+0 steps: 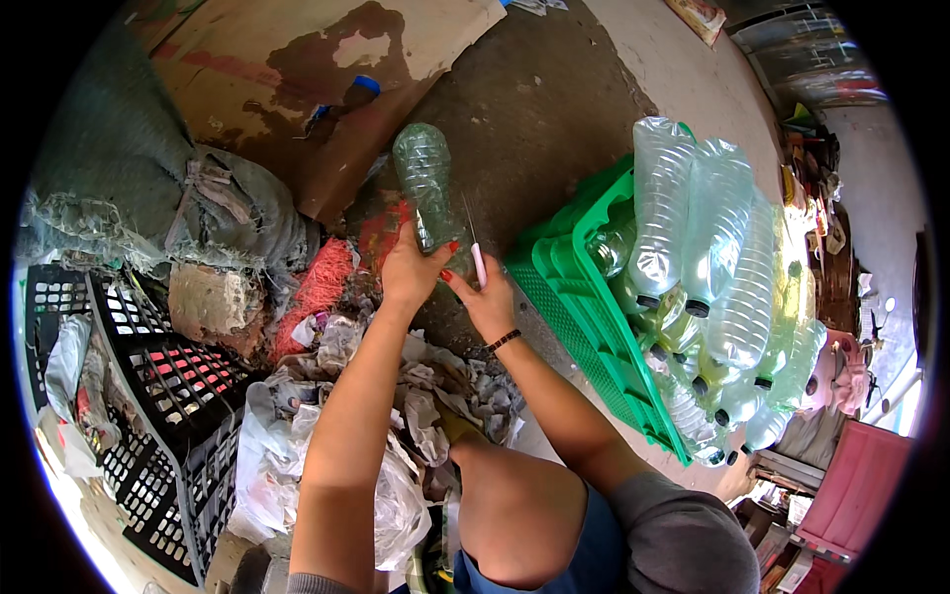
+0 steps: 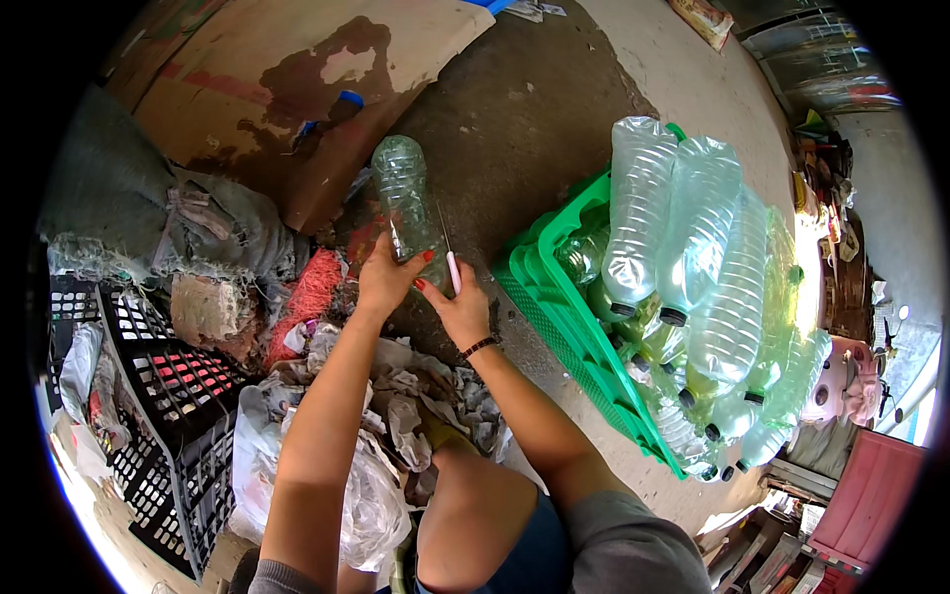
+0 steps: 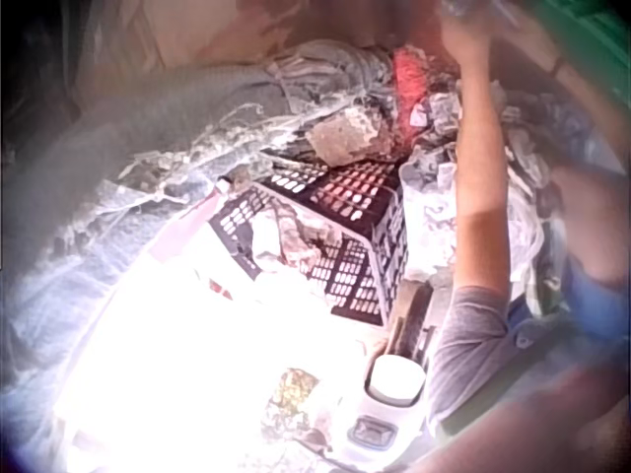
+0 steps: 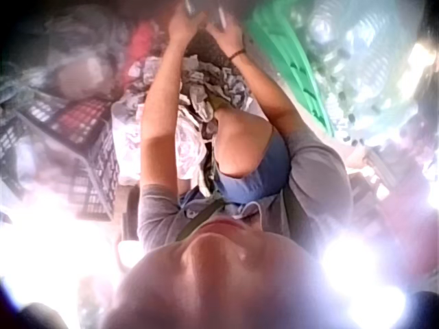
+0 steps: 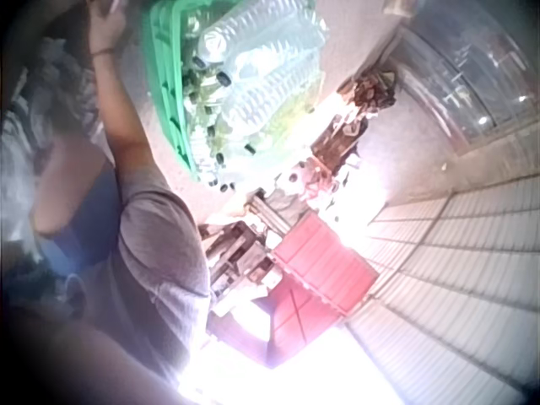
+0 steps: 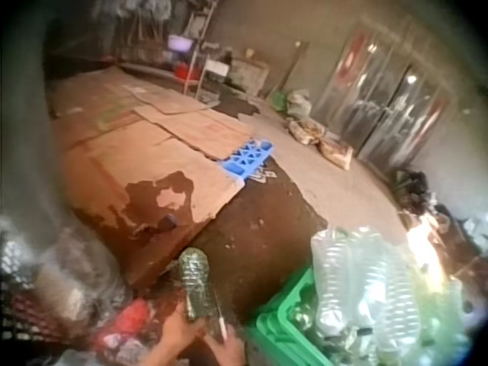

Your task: The person sits on the ground and uses a knife to cut the tops off plastic bottles retrieved from a crate. They remove the caps and cut the bottles into sections, placing the cut pieces into a green basket.

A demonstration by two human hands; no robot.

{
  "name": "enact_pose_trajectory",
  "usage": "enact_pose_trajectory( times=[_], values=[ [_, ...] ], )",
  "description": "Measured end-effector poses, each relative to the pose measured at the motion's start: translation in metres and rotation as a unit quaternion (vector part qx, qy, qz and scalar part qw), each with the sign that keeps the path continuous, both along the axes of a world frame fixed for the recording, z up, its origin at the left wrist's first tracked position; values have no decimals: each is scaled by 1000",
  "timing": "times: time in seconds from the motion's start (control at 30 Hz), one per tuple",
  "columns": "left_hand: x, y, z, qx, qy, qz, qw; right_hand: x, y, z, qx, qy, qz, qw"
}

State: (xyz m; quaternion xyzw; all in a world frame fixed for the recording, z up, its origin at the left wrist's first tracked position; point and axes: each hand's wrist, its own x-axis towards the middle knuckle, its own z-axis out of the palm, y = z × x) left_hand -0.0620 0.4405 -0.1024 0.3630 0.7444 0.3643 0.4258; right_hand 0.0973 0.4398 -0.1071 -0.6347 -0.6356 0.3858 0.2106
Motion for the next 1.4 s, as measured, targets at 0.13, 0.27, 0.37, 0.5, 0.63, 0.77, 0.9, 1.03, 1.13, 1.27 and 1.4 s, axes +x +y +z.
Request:
enact_pose_trajectory(
  times=[0.13, 0.27, 0.37, 0.5, 0.63, 0.77, 0.9, 1.03, 1.13, 1.27, 1.4],
  values=[
    [-3, -3, -10, -9, -6, 8, 1000, 1, -8, 14, -9, -13, 44, 999],
    [-1, -2, -7, 10, 4, -1, 1000, 3, -14, 13, 51, -53, 63, 995],
    [2, -3, -10, 36, 69, -7, 997, -3, -14, 22, 22, -94, 67, 993],
    [5, -6, -7, -2, 103, -17, 994, 1, -15, 17, 29, -91, 85, 992],
    [8, -14, -4, 23, -1, 25, 999, 4, -15, 18, -27, -94, 83, 992],
    [8, -17, 11, 32, -70, 55, 996, 7, -23, 28, 16, -15, 38, 999],
    [8, -30, 6, 81, -222, 103, 966, 6, -32, 39, 61, 55, 13, 997],
    [4, -75, 30, 40, -293, 151, 943, 8, -34, 54, 123, 154, -19, 980],
    [5, -108, 71, 21, -331, 135, 934, 29, -27, 34, -13, 168, -89, 982],
    [-7, -162, 101, 40, -299, 135, 944, 23, -33, 40, 36, 131, -58, 989],
    [-1, -200, 135, 32, -244, 142, 959, 23, -41, 84, 24, 79, -38, 996]
  ],
)
